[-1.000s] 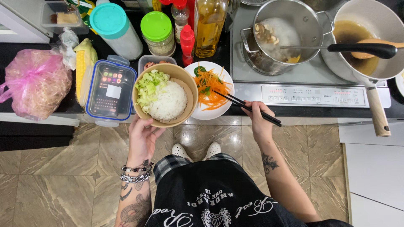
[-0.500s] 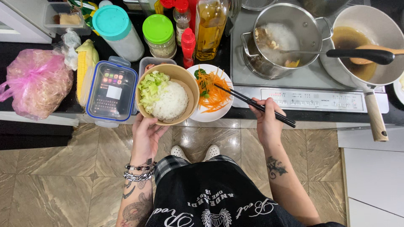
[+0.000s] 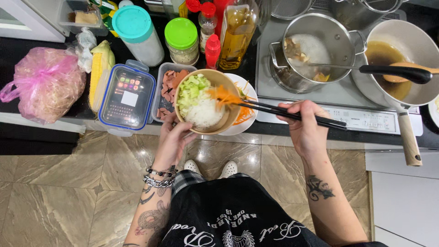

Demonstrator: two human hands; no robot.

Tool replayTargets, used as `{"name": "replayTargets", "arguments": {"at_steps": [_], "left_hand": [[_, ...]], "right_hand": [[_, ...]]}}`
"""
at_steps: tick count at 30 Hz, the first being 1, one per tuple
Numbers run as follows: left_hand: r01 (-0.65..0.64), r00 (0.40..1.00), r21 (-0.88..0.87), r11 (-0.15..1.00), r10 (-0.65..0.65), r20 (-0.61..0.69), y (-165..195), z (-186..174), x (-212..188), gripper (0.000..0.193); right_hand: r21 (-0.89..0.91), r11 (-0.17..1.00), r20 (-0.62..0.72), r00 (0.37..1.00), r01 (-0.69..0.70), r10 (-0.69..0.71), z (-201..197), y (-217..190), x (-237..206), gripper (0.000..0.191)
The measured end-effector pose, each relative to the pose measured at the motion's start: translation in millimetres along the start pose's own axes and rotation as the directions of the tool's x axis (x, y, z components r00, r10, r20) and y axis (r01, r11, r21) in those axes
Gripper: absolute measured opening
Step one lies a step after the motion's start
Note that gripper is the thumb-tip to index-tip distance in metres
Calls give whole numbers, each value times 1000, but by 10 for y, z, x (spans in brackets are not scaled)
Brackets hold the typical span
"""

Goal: The person retrieves a bowl of rice from a cabinet, then adds chopped lettuce, shredded carrots, and green vegetables to the bowl using chopsticks. The person arranges the vegetables on top of the rice in a kitchen setting.

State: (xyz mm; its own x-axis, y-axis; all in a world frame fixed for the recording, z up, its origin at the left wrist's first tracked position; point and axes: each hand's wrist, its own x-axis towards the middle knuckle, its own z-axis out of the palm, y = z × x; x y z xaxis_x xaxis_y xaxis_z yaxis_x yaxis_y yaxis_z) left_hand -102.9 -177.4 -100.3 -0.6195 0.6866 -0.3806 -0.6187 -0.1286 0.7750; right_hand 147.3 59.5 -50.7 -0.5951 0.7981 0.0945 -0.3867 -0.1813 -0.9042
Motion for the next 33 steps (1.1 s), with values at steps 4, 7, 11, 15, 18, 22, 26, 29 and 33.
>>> {"name": "replayTargets", "arguments": {"at_steps": [4, 7, 11, 15, 18, 22, 26, 29, 33], "left_hand": [[4, 997, -75, 997, 1, 72, -32, 95, -21, 65], [40, 996, -91, 995, -33, 78, -63, 170, -50, 63], [38, 991, -96, 995, -26, 131, -76, 191, -106, 55], [69, 991, -115, 991, -55, 119, -91, 169, -117, 53], [89, 993, -137, 987, -76, 95, -123, 143, -107, 54], [86, 994, -166, 982, -73, 82, -159, 106, -101, 59], [84, 995, -140, 987, -76, 60, -163, 85, -112, 62], [81, 995, -143, 986, -71, 74, -156, 89, -127, 62], [74, 993, -129, 989, -62, 100, -140, 85, -152, 62]], "right_hand": [[-63, 989, 13, 991, -131, 132, 239, 34, 27, 33], [-241, 945, 16, 972, -223, 233, 404, 17, 7, 31], [-538, 842, 165, 976, -35, 145, 601, -145, -54, 29], [-584, 794, 371, 926, 171, 73, 805, -388, -51, 21], [-650, 710, 476, 873, 270, 104, 903, -618, -34, 10], [-687, 614, 532, 844, 388, 62, 913, -919, 15, 12], [-610, 754, 462, 883, 244, 88, 854, -1050, 70, 23], [-625, 736, 478, 873, 260, 98, 888, -899, 65, 24], [-722, 666, 420, 884, 187, 207, 984, -609, -59, 21]]}}
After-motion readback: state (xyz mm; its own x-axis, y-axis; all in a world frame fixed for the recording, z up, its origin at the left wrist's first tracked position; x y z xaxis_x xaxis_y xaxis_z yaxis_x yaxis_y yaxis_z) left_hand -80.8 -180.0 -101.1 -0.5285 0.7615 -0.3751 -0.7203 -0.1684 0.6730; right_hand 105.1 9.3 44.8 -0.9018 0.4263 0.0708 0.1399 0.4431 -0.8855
